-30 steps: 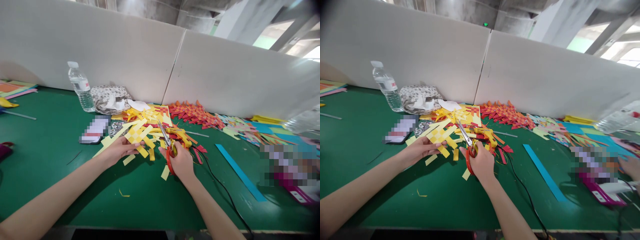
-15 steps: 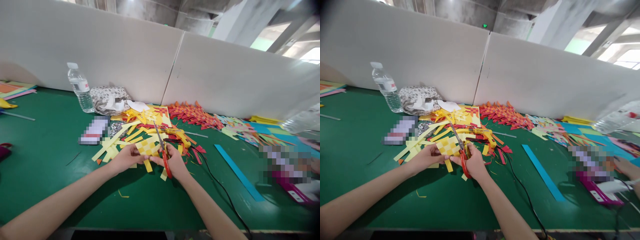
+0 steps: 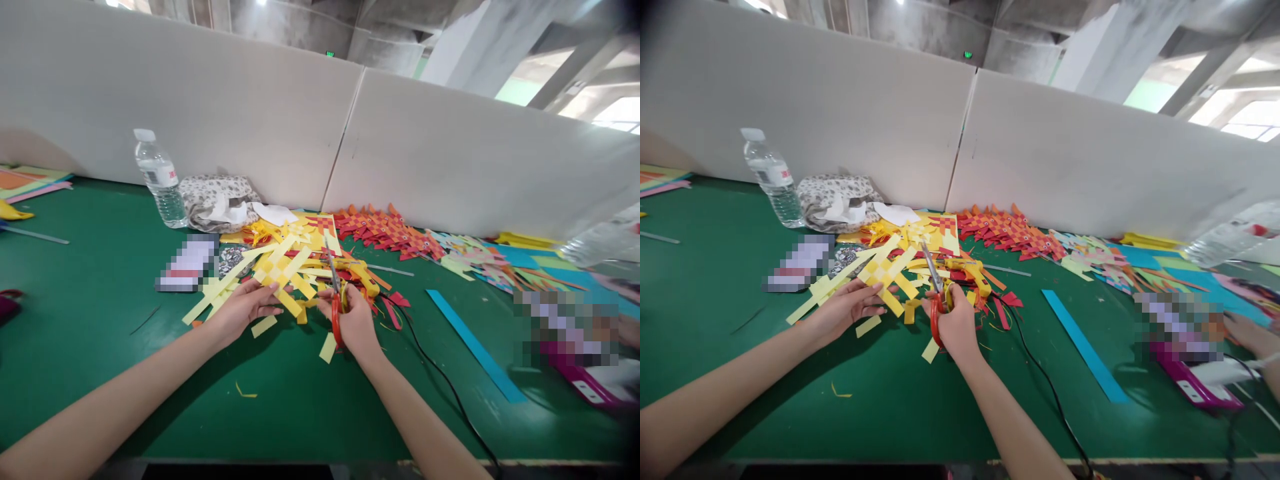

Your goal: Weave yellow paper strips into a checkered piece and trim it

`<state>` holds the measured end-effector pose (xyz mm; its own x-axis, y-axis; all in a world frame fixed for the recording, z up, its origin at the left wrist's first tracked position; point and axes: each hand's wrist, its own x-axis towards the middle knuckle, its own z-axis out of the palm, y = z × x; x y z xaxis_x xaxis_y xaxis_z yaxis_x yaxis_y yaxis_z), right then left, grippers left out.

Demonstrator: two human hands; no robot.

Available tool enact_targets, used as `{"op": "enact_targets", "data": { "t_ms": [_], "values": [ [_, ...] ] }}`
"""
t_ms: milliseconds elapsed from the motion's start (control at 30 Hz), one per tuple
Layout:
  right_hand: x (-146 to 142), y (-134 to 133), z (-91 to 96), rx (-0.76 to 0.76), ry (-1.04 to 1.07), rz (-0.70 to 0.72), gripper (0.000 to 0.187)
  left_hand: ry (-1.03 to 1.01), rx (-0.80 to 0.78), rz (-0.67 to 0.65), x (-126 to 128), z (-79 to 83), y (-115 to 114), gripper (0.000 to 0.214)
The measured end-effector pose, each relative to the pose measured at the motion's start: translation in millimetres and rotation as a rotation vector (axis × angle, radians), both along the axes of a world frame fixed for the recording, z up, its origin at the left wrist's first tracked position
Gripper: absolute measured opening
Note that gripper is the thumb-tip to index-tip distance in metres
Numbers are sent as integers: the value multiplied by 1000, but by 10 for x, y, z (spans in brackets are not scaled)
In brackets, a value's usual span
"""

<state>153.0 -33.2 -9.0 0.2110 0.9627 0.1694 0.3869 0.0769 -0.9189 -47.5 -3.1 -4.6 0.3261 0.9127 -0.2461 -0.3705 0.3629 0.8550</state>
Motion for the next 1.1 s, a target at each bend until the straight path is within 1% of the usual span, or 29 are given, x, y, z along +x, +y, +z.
{"op": "enact_targets", "data": {
  "t_ms": [67, 133, 200, 300, 367, 433, 533, 633, 767, 833, 900, 1000, 1100],
  "values": [
    [25, 19, -11, 1, 10, -29, 27, -4, 3, 32, 0, -20, 7, 18],
    [26, 21, -7, 0, 35, -20, 27, 0, 11, 42, -1, -30, 11, 19],
    [3, 7, 13, 17, 111, 34, 29, 33, 9, 40, 0, -25, 10, 19],
    [-49, -34, 58, 39, 246, 169, 34, 126, 11, 26, 13, -4, -4, 20],
    [-74, -61, 82, 26, 263, 232, 39, 174, 37, -1, 26, 3, -21, 20],
    [-87, -79, 89, 5, 238, 256, 42, 204, 80, -29, 37, -1, -37, 20],
    [-94, -90, 72, -20, 183, 245, 41, 237, 127, -44, 38, -17, -47, 21],
    [-98, -86, 46, -51, 191, 240, 36, 238, 112, -27, 18, -25, -27, 24],
    [-84, -60, 10, -61, 214, 224, 34, 108, 49, 43, -27, -7, 31, 26],
    [-64, -36, -19, -32, 198, 188, 32, 33, 23, 99, -47, 6, 61, 27],
    [-41, -11, -50, 5, 176, 132, 31, 2, 11, 146, -63, 15, 83, 28],
    [-16, 11, -74, 46, 140, 40, 31, 40, 29, 153, -73, 20, 89, 29],
    [-20, 4, -41, 64, 176, 15, 32, 154, 105, 87, -58, 21, 54, 29]
  ]
}}
